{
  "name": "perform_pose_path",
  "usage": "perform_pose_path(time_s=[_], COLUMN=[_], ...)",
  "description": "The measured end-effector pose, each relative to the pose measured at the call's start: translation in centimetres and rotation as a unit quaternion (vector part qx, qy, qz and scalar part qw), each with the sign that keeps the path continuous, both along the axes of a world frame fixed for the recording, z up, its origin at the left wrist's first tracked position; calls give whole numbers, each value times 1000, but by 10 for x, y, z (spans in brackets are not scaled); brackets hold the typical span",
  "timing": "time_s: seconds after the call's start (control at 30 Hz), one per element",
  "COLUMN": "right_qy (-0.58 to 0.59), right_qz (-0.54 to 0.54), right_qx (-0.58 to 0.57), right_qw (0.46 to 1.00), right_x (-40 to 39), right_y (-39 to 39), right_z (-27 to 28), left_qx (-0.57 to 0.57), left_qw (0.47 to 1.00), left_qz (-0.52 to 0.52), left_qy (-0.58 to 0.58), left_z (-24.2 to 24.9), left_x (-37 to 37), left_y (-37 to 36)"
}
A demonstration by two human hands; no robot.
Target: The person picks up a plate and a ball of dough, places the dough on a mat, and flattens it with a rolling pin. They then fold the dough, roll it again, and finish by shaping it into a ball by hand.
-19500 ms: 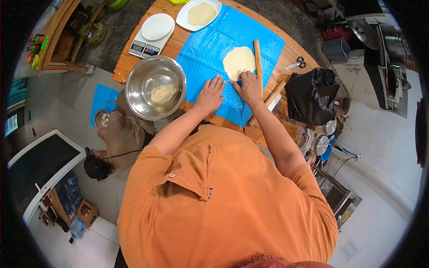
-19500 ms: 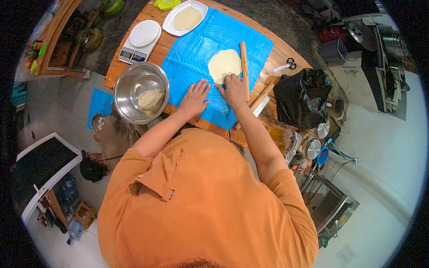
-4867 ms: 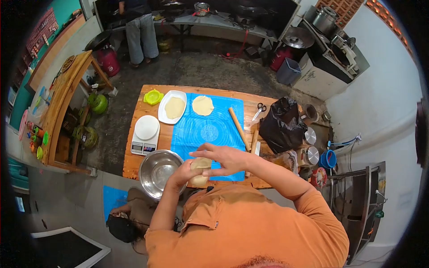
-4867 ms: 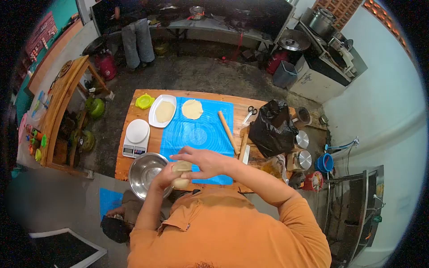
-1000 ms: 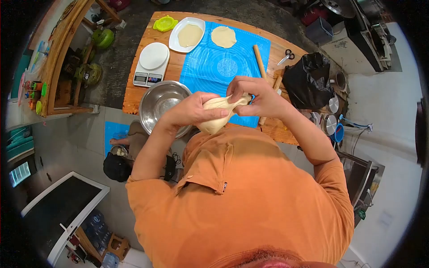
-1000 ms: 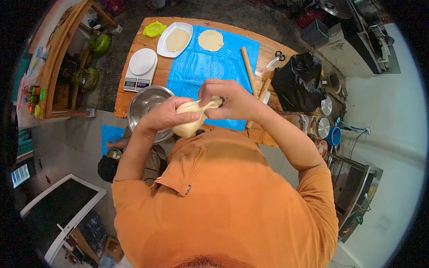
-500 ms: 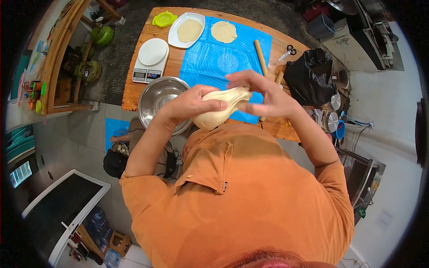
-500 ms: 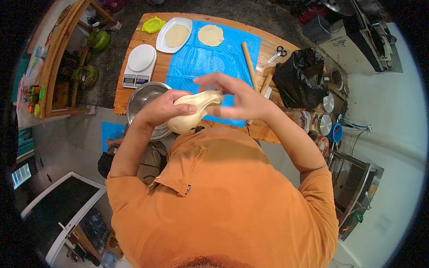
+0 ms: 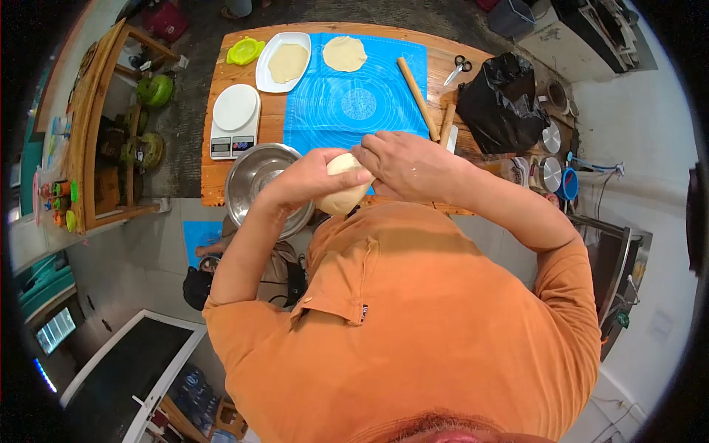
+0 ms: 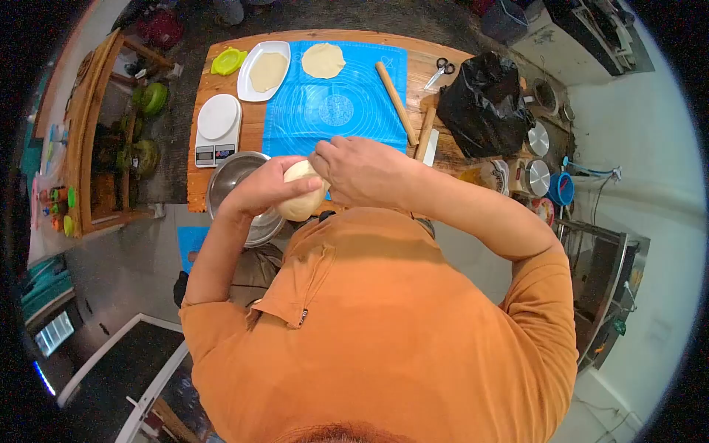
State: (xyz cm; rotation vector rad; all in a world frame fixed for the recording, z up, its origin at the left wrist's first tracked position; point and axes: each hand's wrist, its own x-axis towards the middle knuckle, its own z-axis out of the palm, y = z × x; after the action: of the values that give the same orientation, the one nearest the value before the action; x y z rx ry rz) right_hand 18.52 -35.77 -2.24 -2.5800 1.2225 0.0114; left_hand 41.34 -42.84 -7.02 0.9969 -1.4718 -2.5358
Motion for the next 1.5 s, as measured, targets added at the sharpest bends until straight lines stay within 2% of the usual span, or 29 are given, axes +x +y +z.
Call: perform_pose_path(time_s=[0.07, 0.2, 0.43, 0.5, 0.57, 0.6, 0.63, 0.67, 0.7, 0.73, 0.77, 0.8, 0.83, 0.93, 0.97, 1.0, 1.03, 1.07, 1.1, 1.13, 1.17, 1.2, 1.23, 1.27, 1.3, 1.37, 1.4, 1.47, 1.5], right_qy=[18, -3, -129, -189, -217, -242, -243, -277, -308, -310, -361, -408, -408, -546, -543, -613, -672, -743, -770, -725, -668, -671, -696, -717, -715, -716, -714, -674, -671], right_qz=[38, 25, 3, -8, -18, -25, -25, -59, -92, -90, -156, -221, -221, -225, -224, -191, -156, -118, -67, -151, -236, -241, -272, -300, -300, -293, -292, -348, -347], right_qx=[-63, -72, 100, 214, 256, 300, 302, 369, 432, 439, 479, 514, 521, 613, 617, 637, 648, 598, 533, 508, 471, 466, 463, 460, 461, 471, 474, 441, 444], right_qw=[997, 997, 987, 958, 942, 922, 921, 885, 842, 838, 785, 721, 717, 524, 523, 427, 322, 276, 345, 441, 526, 524, 477, 430, 431, 424, 424, 480, 481], right_x=[-2, -7, -21, -23, -27, -29, -28, -28, -29, -28, -29, -29, -28, -29, -30, -35, -41, -48, -55, -68, -79, -78, -73, -71, -73, -74, -71, -62, -59], right_y=[0, -2, -11, -12, -16, -15, -13, -12, -11, -7, -2, 2, 4, 3, 6, 10, 13, 13, 9, 7, 7, 7, 5, 2, 0, -3, -4, -3, -3], right_z=[-18, -26, -17, -16, -17, -17, -17, -16, -15, -16, -16, -18, -21, -35, -41, -45, -46, -35, -25, -17, -14, -15, -16, -17, -24, -46, -51, -61, -65], left_qx=[-137, -242, -346, -395, -571, -570, -622, -671, -670, -702, -734, -730, -756, -800, -821, -843, -842, -814, -783, -749, -751, -718, -681, -688, -687, -608, -618, -609, -604], left_qw=[987, 965, 924, 900, 804, 805, 768, 727, 728, 698, 664, 668, 644, 596, 568, 537, 539, 579, 617, 654, 653, 682, 707, 701, 702, 742, 732, 733, 732], left_qz=[-75, -88, -158, -178, -157, -158, -151, -143, -143, -144, -143, -144, -115, -66, -47, -45, -43, -26, -12, 25, 21, 15, 11, 8, 9, 3, 17, 31, 45], left_qy=[-43, -50, -42, -36, -50, -50, -33, -16, -17, -8, 3, 0, 13, 20, 18, -3, -6, -45, -82, -100, -94, -142, -189, -188, -188, -285, -285, -301, -313], left_z=[7, 0, 16, 33, 44, 45, 46, 47, 50, 51, 52, 52, 50, 46, 45, 40, 34, 27, 18, 2, -8, -17, -26, -38, -51, -79, -101, -125, -134], left_x=[-4, -9, -7, -9, -9, -8, -8, -7, -7, -6, -6, -7, -7, -8, -8, -4, 6, 19, 33, 48, 57, 66, 74, 81, 86, 99, 106, 110, 111], left_y=[-2, -1, -6, -4, 3, 3, 3, 2, 0, 0, -1, -4, -6, -13, -16, -20, -25, -31, -37, -38, -36, -30, -24, -18, -10, 7, 14, 26, 30])
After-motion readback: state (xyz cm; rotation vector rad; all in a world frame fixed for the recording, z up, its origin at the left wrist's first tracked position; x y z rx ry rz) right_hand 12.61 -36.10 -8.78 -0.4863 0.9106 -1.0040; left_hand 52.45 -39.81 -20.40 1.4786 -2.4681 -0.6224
